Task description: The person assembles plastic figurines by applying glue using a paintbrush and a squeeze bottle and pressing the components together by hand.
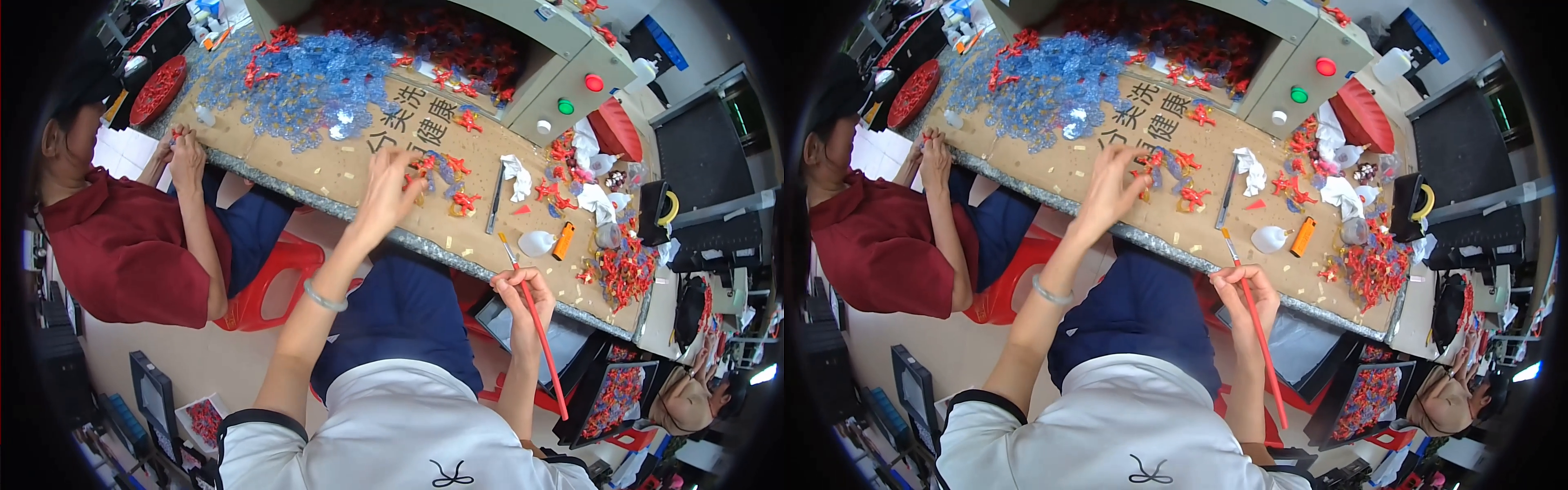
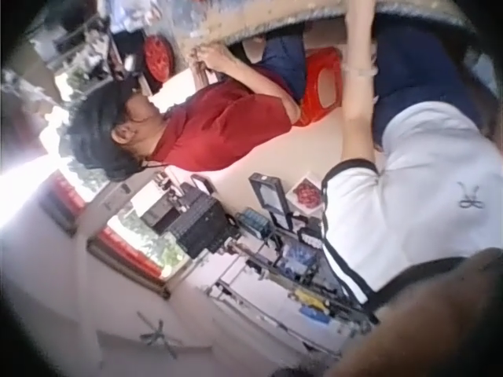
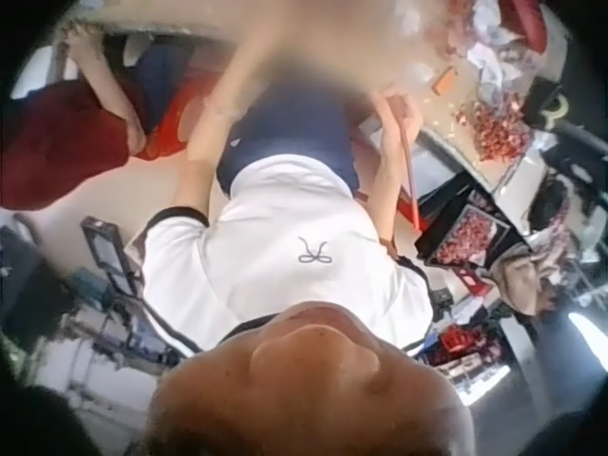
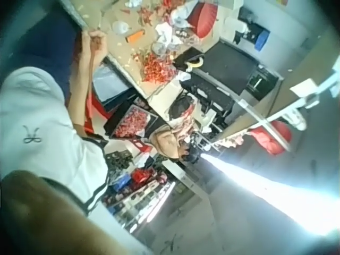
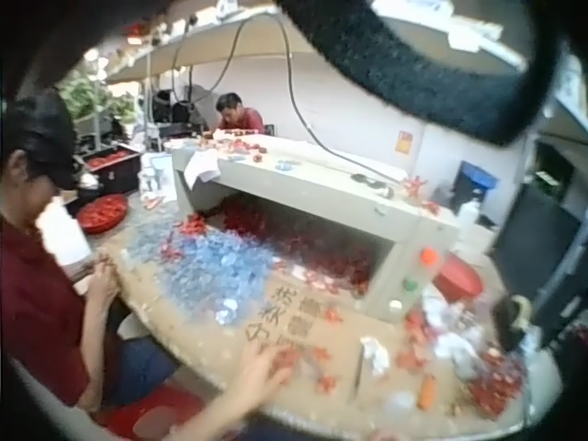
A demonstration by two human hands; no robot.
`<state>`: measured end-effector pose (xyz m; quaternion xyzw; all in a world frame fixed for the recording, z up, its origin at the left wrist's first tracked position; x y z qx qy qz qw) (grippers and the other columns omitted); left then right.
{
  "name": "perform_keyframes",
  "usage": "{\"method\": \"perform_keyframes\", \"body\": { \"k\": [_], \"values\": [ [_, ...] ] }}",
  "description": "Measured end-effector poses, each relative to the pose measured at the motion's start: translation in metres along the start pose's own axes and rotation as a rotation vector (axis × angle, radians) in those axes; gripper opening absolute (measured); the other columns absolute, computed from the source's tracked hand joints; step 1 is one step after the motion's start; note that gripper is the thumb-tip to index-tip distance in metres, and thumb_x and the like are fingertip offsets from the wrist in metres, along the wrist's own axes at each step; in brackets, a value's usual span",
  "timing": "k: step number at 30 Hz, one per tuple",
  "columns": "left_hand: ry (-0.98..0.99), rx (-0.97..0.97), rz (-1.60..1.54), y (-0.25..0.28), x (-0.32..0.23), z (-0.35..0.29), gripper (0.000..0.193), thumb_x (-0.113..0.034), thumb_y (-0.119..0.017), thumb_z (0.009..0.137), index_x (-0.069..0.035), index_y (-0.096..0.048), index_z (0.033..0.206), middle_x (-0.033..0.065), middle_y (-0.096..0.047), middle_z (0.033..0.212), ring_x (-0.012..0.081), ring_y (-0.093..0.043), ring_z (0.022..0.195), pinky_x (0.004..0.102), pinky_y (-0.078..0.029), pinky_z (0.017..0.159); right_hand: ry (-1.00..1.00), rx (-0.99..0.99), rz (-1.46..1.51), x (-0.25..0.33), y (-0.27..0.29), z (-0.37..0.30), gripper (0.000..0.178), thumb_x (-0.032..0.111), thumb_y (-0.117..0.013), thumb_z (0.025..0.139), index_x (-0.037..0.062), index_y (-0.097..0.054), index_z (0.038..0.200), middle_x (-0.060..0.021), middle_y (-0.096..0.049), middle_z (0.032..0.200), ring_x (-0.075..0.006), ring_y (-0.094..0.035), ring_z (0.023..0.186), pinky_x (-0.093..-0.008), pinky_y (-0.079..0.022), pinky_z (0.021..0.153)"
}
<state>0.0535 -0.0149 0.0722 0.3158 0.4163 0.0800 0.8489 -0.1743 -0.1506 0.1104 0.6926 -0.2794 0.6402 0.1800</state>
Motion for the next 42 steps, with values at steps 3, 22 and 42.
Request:
{"method": "perform_keyframes", "body": {
  "k": [3, 22, 42],
  "values": [
    [0.066, 0.034, -0.089, -0.002, -0.006, -0.023, 0.038, -0.006, -0.071, 0.073, 0.0, -0.06, 0.108, 0.0171, -0.053, 0.106, 0.0337, -0.05, 0.104, 0.0398, -0.043, 0.089, -0.002, 0.019, 0.015, -0.002, -0.007, 0.004, 0.013, -0.002, -0.062, 0.083, 0.0036, -0.051, 0.084, -0.0113, -0.063, 0.085, -0.0153, -0.06, 0.08, -0.0272, -0.049, 0.077],
    [0.502, 0.064, -1.053, 0.024, -0.049, -0.059, 0.025, 0.004, -0.066, 0.082, 0.004, -0.053, 0.102, 0.0108, -0.065, 0.091, 0.0099, -0.063, 0.08, 0.023, -0.052, 0.072, 0.025, -0.006, -0.01, 0.009, -0.038, 0.015, 0.019, 0.001, -0.059, 0.088, -0.002, -0.056, 0.106, -0.0126, -0.065, 0.1, -0.0141, -0.061, 0.091, -0.027, -0.047, 0.085],
    [0.622, 0.036, -1.423, 0.009, -0.071, -0.093, 0.049, -0.005, -0.064, 0.087, 0.004, -0.042, 0.131, 0.0127, -0.057, 0.12, 0.0178, -0.056, 0.11, 0.0277, -0.043, 0.095, 0.034, 0.133, 0.268, -0.032, -0.069, 0.018, 0.025, -0.013, -0.063, 0.08, -0.003, -0.052, 0.1, -0.0132, -0.059, 0.103, -0.0181, -0.063, 0.095, -0.0279, -0.053, 0.082]
  ]
}}
Point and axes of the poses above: each hand's wrist, its own z-axis towards the middle knuckle, its own y-axis out of the back of the hand, x = y × z, the point moved 4 cm from there along z, towards the middle knuckle
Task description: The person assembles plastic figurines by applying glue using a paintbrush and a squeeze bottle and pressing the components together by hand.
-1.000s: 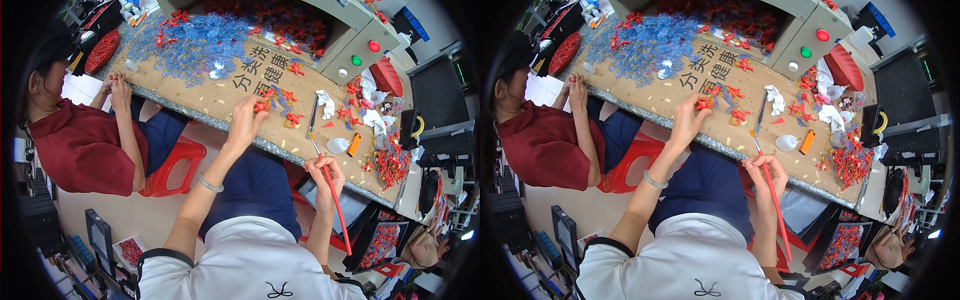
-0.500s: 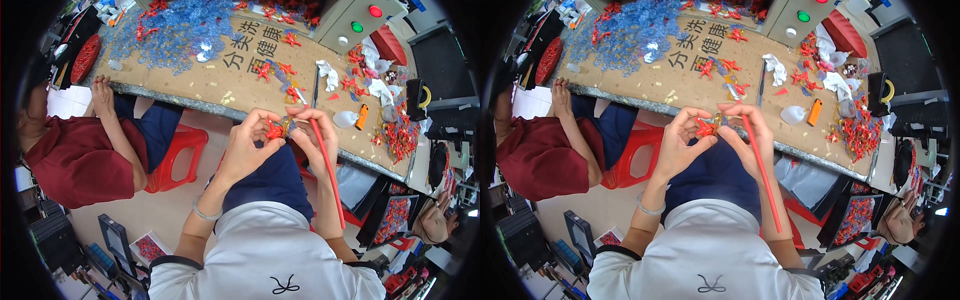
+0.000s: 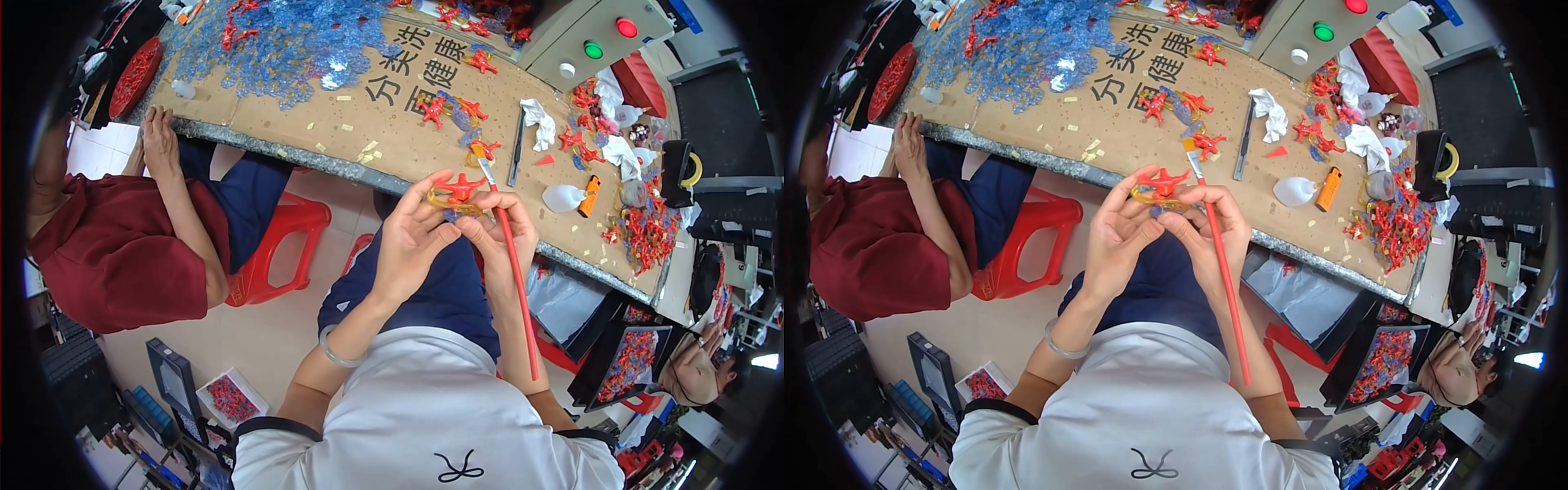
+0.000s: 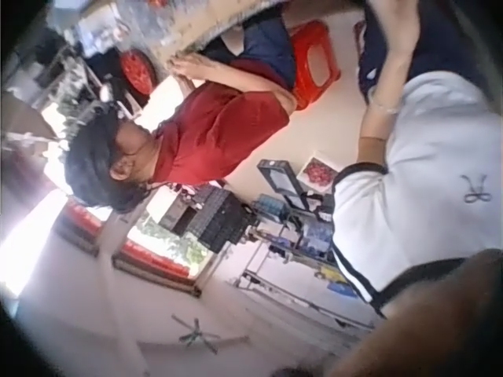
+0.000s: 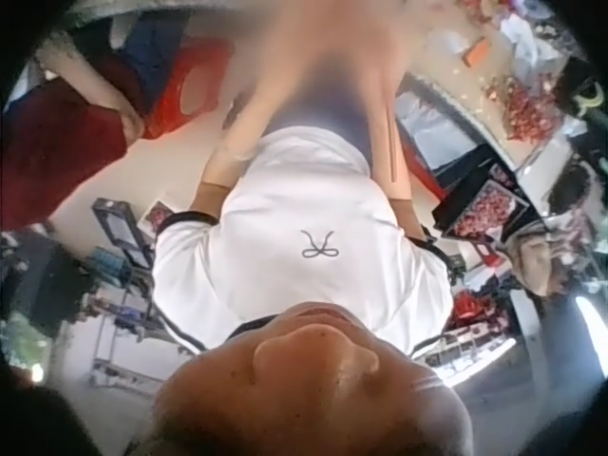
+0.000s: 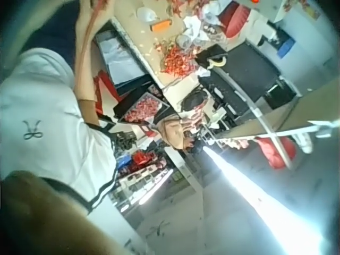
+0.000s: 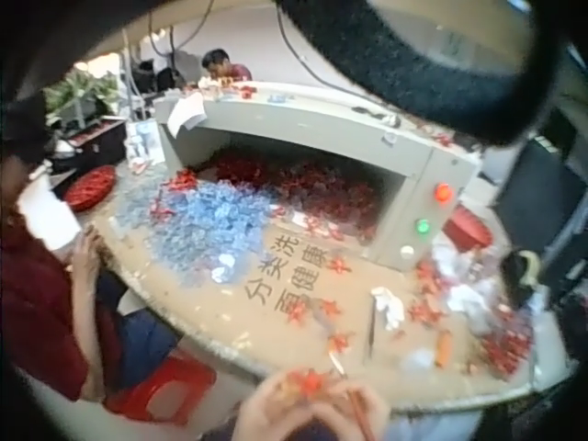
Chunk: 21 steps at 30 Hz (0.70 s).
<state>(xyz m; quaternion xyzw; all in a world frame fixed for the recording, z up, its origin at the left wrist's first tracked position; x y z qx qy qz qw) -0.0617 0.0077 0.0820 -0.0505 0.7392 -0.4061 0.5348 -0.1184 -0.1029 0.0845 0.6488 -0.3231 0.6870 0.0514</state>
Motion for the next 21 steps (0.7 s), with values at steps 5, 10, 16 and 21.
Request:
{"method": "perform_keyframes", "body": {
  "k": [5, 10, 16, 21],
  "values": [
    [0.007, 0.0, 0.051, 0.016, -0.001, -0.003, 0.043, -0.002, -0.06, 0.089, 0.005, -0.044, 0.129, 0.0142, -0.06, 0.115, 0.0182, -0.058, 0.11, 0.0291, -0.044, 0.097, 0.066, 0.175, -0.237, 0.016, 0.009, 0.011, 0.025, 0.007, -0.057, 0.092, -0.0057, -0.055, 0.114, -0.0164, -0.063, 0.109, -0.0165, -0.063, 0.087, -0.0287, -0.051, 0.08],
    [0.026, -0.033, 0.179, 0.013, -0.015, -0.005, 0.041, 0.004, -0.056, 0.088, 0.005, -0.047, 0.128, 0.0132, -0.063, 0.108, 0.0156, -0.061, 0.102, 0.0277, -0.048, 0.091, 0.301, 0.031, -0.424, 0.059, 0.02, 0.014, 0.023, 0.013, -0.055, 0.094, -0.0057, -0.063, 0.104, -0.0124, -0.064, 0.094, -0.0159, -0.061, 0.08, -0.0266, -0.049, 0.071],
    [-0.03, -0.088, 0.349, 0.016, -0.015, -0.01, 0.045, 0.008, -0.054, 0.085, 0.003, -0.05, 0.129, 0.0111, -0.064, 0.102, 0.0117, -0.062, 0.095, 0.0229, -0.05, 0.082, 0.27, 0.354, -0.585, 0.073, -0.014, 0.002, 0.019, 0.014, -0.066, 0.078, -0.001, -0.068, 0.089, -0.0099, -0.062, 0.081, -0.0163, -0.056, 0.069, -0.0272, -0.044, 0.063],
    [-0.086, -0.129, 0.491, 0.016, -0.018, -0.013, 0.048, 0.008, -0.056, 0.081, 0.003, -0.051, 0.128, 0.0105, -0.067, 0.096, 0.0087, -0.062, 0.086, 0.0234, -0.051, 0.077, 0.399, 0.494, -0.801, 0.071, -0.017, 0.01, 0.011, 0.013, -0.063, 0.078, 0.0033, -0.065, 0.081, -0.0078, -0.063, 0.078, -0.0253, -0.057, 0.07, -0.0332, -0.043, 0.07]
  ]
}}
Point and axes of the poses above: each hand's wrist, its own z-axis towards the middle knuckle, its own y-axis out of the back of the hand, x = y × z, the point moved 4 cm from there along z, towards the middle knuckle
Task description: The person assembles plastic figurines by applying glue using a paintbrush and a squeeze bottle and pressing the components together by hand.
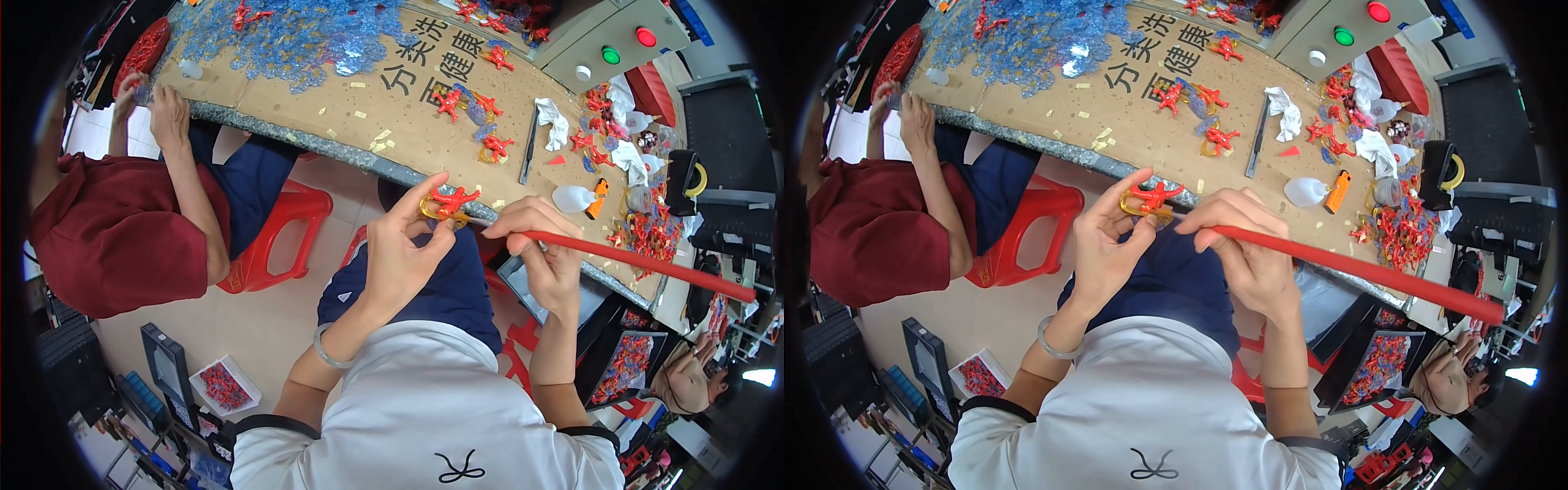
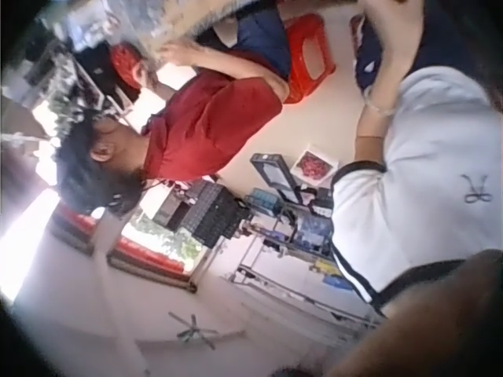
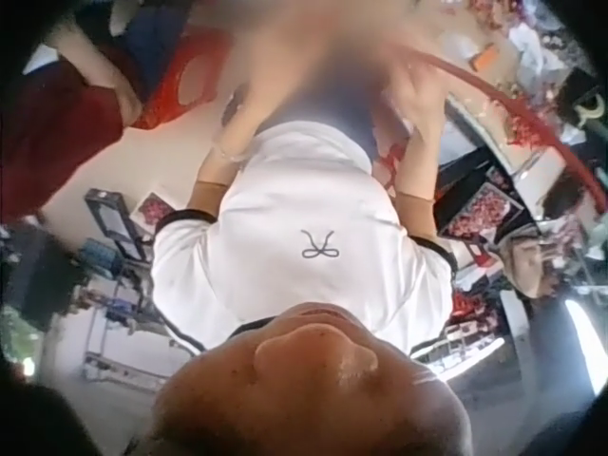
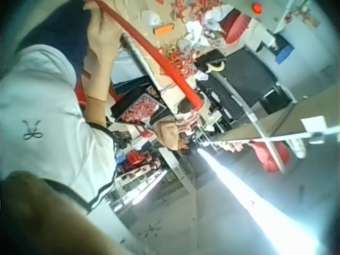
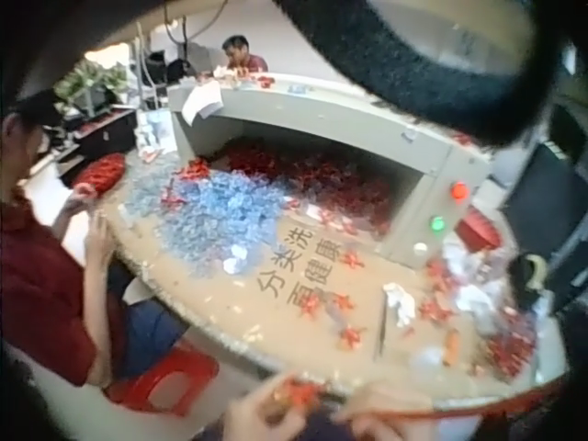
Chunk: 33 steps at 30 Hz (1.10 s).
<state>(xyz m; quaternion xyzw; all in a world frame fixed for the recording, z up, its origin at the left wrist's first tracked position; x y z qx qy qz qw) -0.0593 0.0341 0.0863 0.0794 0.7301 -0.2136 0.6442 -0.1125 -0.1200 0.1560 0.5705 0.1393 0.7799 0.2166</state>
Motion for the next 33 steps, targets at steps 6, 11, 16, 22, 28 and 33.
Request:
{"method": "perform_keyframes", "body": {
  "k": [6, 11, 16, 22, 28, 33],
  "values": [
    [-0.074, 0.024, 0.138, -0.001, -0.003, -0.001, 0.053, 0.007, -0.057, 0.076, 0.002, -0.05, 0.128, 0.0121, -0.069, 0.09, 0.0091, -0.063, 0.079, 0.0251, -0.052, 0.073, 0.025, -0.016, -0.021, 0.004, -0.008, 0.0, 0.008, 0.01, -0.06, 0.081, 0.004, -0.065, 0.081, -0.0066, -0.062, 0.076, -0.0232, -0.056, 0.069, -0.0314, -0.04, 0.067],
    [-0.126, 0.011, 0.268, 0.0, -0.006, -0.002, 0.054, 0.005, -0.058, 0.074, -0.001, -0.051, 0.128, 0.0141, -0.067, 0.082, 0.0119, -0.063, 0.07, 0.0262, -0.051, 0.067, -0.09, -0.006, -0.026, 0.003, 0.002, -0.002, 0.008, 0.009, -0.059, 0.081, 0.0027, -0.064, 0.082, -0.0064, -0.062, 0.076, -0.022, -0.055, 0.068, -0.031, -0.04, 0.068],
    [-0.143, 0.059, 0.359, -0.006, -0.005, -0.002, 0.055, 0.003, -0.059, 0.073, -0.003, -0.052, 0.127, 0.0136, -0.064, 0.076, 0.0134, -0.059, 0.061, 0.0271, -0.049, 0.062, -0.09, 0.048, -0.005, -0.002, -0.001, -0.002, 0.009, 0.01, -0.059, 0.082, 0.0026, -0.064, 0.082, -0.0062, -0.063, 0.077, -0.0208, -0.055, 0.068, -0.0302, -0.04, 0.068],
    [-0.103, 0.108, 0.325, -0.017, 0.002, -0.003, 0.054, 0.004, -0.059, 0.075, -0.003, -0.051, 0.128, 0.0133, -0.065, 0.083, 0.0118, -0.061, 0.07, 0.0255, -0.05, 0.066, -0.134, 0.092, -0.029, 0.004, 0.017, -0.009, 0.008, 0.008, -0.06, 0.082, 0.0028, -0.064, 0.081, -0.0063, -0.063, 0.078, -0.0218, -0.055, 0.067, -0.0314, -0.039, 0.069],
    [0.026, 0.114, 0.117, -0.014, -0.01, -0.005, 0.049, 0.007, -0.048, 0.087, 0.001, -0.042, 0.135, 0.0088, -0.063, 0.092, 0.012, -0.062, 0.082, 0.0232, -0.051, 0.073, -0.276, -0.707, -0.059, -0.009, 0.144, -0.056, 0.015, 0.01, -0.055, 0.091, -0.0008, -0.065, 0.089, -0.0013, -0.061, 0.079, -0.0051, -0.052, 0.071, -0.0227, -0.04, 0.059],
    [0.108, 0.148, -0.019, -0.034, -0.013, -0.001, 0.047, 0.0, -0.047, 0.09, 0.0, -0.039, 0.137, 0.0116, -0.063, 0.09, 0.0151, -0.063, 0.076, 0.025, -0.054, 0.069, -0.433, -0.776, -1.107, -0.093, 0.259, -0.096, 0.028, 0.025, -0.062, 0.088, -0.001, -0.067, 0.094, -0.0137, -0.068, 0.08, -0.0196, -0.066, 0.073, -0.0312, -0.047, 0.062]
  ]
}}
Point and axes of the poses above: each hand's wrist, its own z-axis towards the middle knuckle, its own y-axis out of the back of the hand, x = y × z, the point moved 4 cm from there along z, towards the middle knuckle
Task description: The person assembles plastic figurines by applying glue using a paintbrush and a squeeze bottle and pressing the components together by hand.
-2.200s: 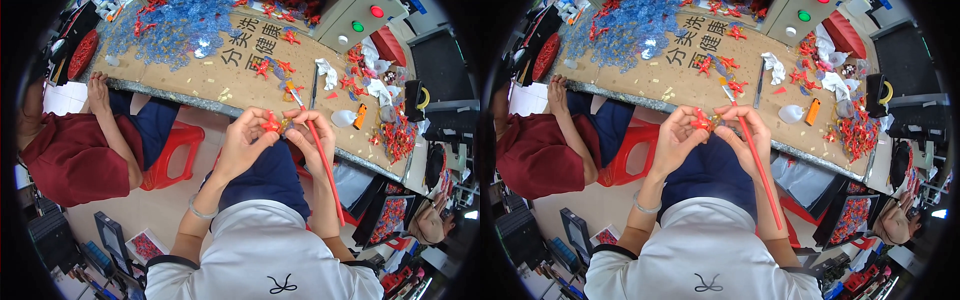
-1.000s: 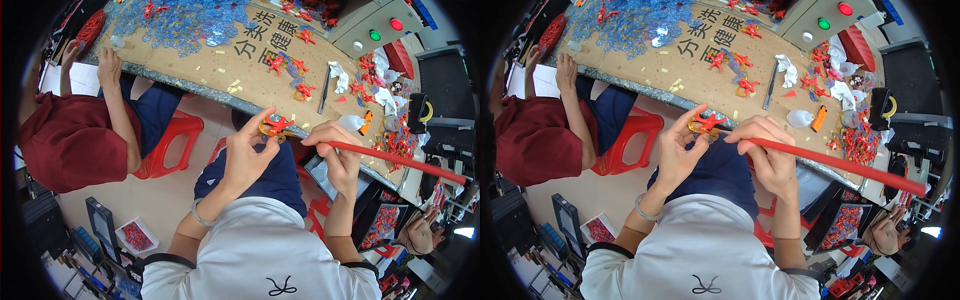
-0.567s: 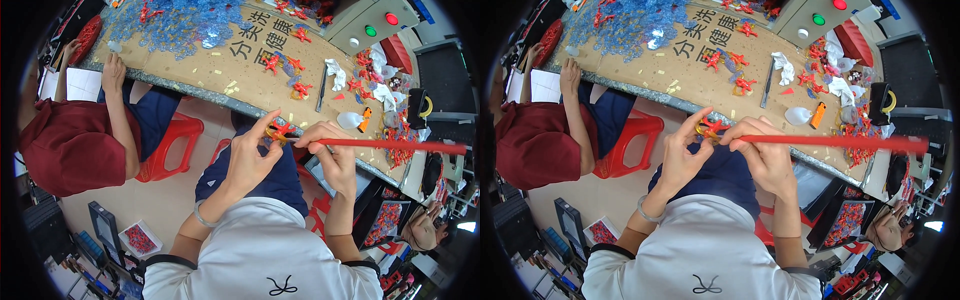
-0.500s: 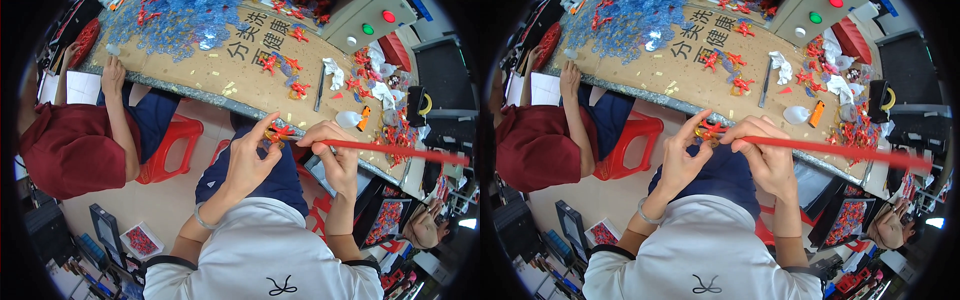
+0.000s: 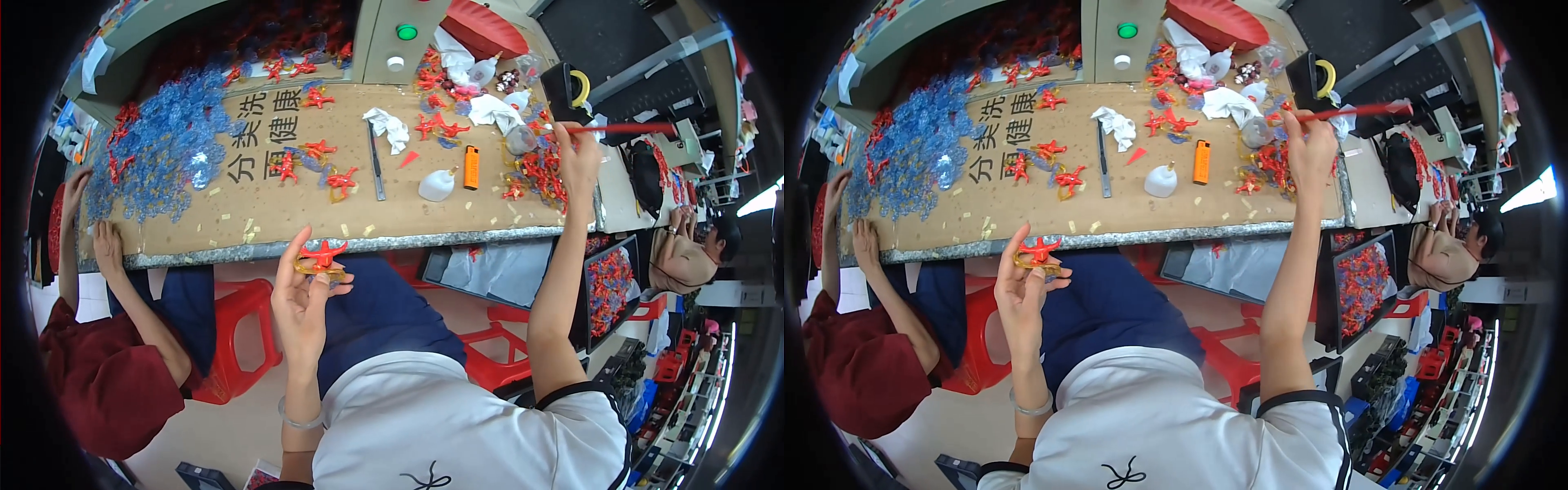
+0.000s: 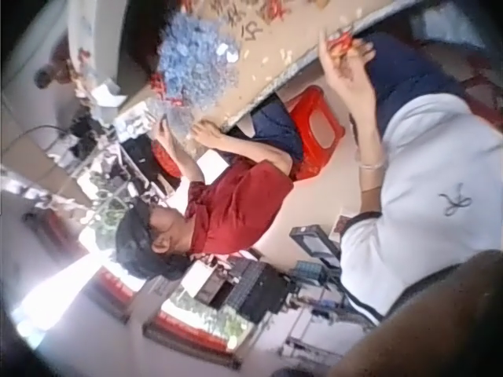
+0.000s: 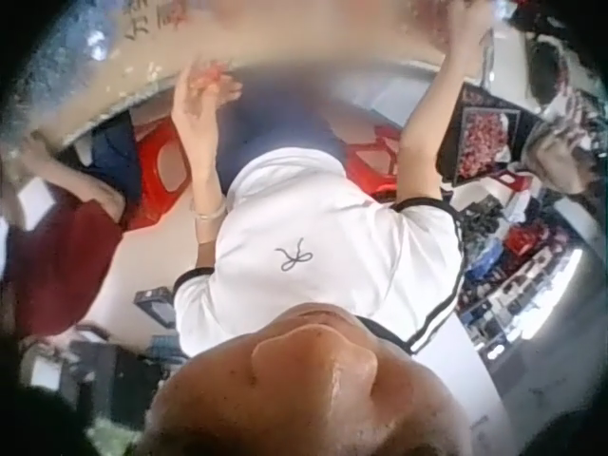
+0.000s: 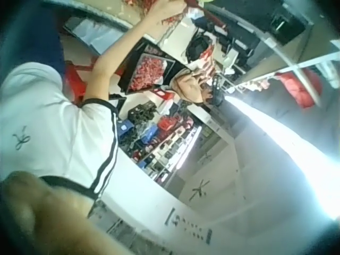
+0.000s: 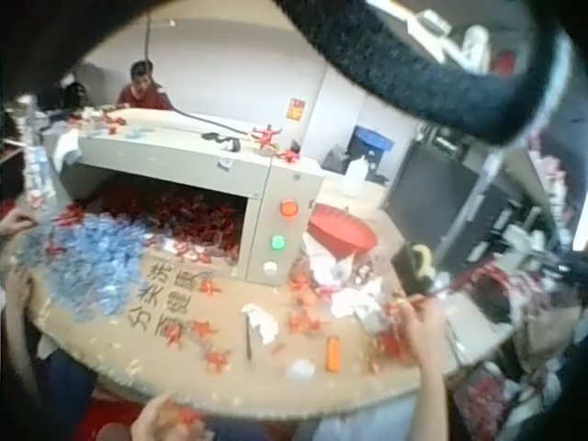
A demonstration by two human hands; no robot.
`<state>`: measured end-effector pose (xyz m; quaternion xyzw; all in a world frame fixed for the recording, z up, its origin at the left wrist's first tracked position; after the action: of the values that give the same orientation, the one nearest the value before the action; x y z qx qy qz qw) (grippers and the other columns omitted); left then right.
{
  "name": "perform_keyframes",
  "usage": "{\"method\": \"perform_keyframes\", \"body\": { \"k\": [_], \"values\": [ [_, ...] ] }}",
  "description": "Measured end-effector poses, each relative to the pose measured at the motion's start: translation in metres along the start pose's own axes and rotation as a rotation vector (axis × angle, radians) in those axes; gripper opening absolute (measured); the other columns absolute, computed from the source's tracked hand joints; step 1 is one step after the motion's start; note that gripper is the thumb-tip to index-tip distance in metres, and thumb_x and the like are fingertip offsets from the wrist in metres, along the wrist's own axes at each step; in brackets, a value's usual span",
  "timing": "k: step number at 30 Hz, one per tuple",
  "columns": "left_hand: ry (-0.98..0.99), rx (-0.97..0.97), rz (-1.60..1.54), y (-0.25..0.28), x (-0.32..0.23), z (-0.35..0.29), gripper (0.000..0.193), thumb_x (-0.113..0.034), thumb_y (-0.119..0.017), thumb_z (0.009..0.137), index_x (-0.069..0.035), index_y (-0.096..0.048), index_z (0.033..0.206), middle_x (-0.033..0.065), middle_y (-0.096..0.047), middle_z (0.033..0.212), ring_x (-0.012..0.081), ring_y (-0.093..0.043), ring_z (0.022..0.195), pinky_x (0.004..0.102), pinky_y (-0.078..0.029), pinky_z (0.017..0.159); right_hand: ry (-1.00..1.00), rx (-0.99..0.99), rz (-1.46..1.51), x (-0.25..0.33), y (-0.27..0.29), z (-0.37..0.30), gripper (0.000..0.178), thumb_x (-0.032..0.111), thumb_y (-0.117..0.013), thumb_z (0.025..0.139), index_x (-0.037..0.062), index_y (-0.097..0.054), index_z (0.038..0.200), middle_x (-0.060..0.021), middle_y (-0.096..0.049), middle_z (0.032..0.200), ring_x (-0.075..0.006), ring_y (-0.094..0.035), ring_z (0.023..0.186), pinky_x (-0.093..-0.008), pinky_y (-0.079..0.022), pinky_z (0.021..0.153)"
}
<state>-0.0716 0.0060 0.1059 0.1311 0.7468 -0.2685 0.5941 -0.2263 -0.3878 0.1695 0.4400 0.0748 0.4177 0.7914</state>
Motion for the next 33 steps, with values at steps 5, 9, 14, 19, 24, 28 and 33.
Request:
{"method": "perform_keyframes", "body": {
  "k": [5, 9, 14, 19, 24, 28, 33],
  "values": [
    [0.019, -0.008, -0.041, -0.008, 0.003, -0.002, 0.047, -0.002, -0.047, 0.092, 0.0, -0.038, 0.138, 0.0116, -0.063, 0.09, 0.0157, -0.063, 0.074, 0.0249, -0.054, 0.066, -0.022, 0.265, -0.092, -0.043, -0.082, 0.007, 0.029, 0.028, -0.066, 0.08, -0.0007, -0.068, 0.079, -0.0204, -0.065, 0.078, -0.0394, -0.063, 0.072, -0.0466, -0.047, 0.068],
    [0.019, 0.038, -0.091, -0.014, 0.01, -0.003, 0.05, 0.002, -0.051, 0.09, -0.001, -0.036, 0.137, 0.0095, -0.063, 0.095, 0.0123, -0.062, 0.079, 0.0238, -0.053, 0.069, -0.19, 0.003, 0.016, -0.008, -0.023, 0.004, 0.029, 0.027, -0.059, 0.089, -0.0003, -0.069, 0.087, -0.0181, -0.066, 0.079, -0.0283, -0.064, 0.079, -0.0358, -0.048, 0.071],
    [-0.071, -0.027, 0.068, -0.021, 0.023, 0.002, 0.039, 0.006, -0.054, 0.083, 0.001, -0.05, 0.122, 0.0089, -0.066, 0.095, 0.0082, -0.059, 0.075, 0.022, -0.049, 0.064, 0.082, 0.224, 1.066, 0.141, 0.044, -0.061, 0.02, 0.014, -0.054, 0.093, -0.0033, -0.063, 0.087, -0.0109, -0.063, 0.08, -0.0157, -0.058, 0.072, -0.0265, -0.046, 0.067],
    [-0.237, -0.054, 0.393, -0.015, 0.006, 0.002, 0.038, 0.005, -0.058, 0.079, 0.001, -0.054, 0.117, 0.0082, -0.066, 0.089, 0.0063, -0.054, 0.065, 0.0228, -0.047, 0.059, 0.255, 0.555, 1.066, 0.209, 0.021, -0.113, 0.016, 0.016, -0.063, 0.084, 0.0006, -0.067, 0.083, -0.0074, -0.064, 0.074, -0.0238, -0.059, 0.075, -0.0347, -0.042, 0.077],
    [-0.198, -0.048, 0.25, -0.006, 0.012, 0.002, 0.041, 0.005, -0.057, 0.079, 0.001, -0.055, 0.119, 0.0081, -0.066, 0.087, 0.006, -0.052, 0.065, 0.0222, -0.046, 0.059, 0.351, 0.627, 0.944, 0.215, 0.02, -0.112, 0.019, 0.021, -0.064, 0.083, 0.0021, -0.068, 0.082, -0.0067, -0.064, 0.074, -0.0242, -0.058, 0.075, -0.0342, -0.041, 0.078],
    [-0.175, -0.05, 0.18, -0.007, 0.013, -0.001, 0.04, 0.006, -0.056, 0.079, 0.002, -0.055, 0.119, 0.0082, -0.066, 0.088, 0.0057, -0.053, 0.067, 0.0217, -0.047, 0.06, 0.406, 0.532, 0.979, 0.227, 0.029, -0.113, 0.02, 0.022, -0.065, 0.082, 0.0028, -0.067, 0.08, -0.005, -0.063, 0.074, -0.0233, -0.057, 0.075, -0.0339, -0.039, 0.077],
    [-0.16, -0.051, 0.183, -0.008, 0.012, 0.001, 0.04, 0.006, -0.055, 0.079, 0.003, -0.054, 0.119, 0.0085, -0.066, 0.091, 0.0059, -0.054, 0.07, 0.0216, -0.047, 0.063, 0.464, 0.579, 0.837, 0.226, 0.023, -0.106, 0.018, 0.022, -0.066, 0.082, 0.0037, -0.067, 0.079, -0.0041, -0.063, 0.073, -0.0229, -0.057, 0.072, -0.0327, -0.038, 0.076]
  ]
}}
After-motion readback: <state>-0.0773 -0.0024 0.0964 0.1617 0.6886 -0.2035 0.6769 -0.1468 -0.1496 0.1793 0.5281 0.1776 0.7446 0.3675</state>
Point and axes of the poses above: each hand's wrist, its own z-axis towards the middle knuckle, its own y-axis out of the back of the hand, x = y × z, the point moved 4 cm from there along z, towards the middle knuckle
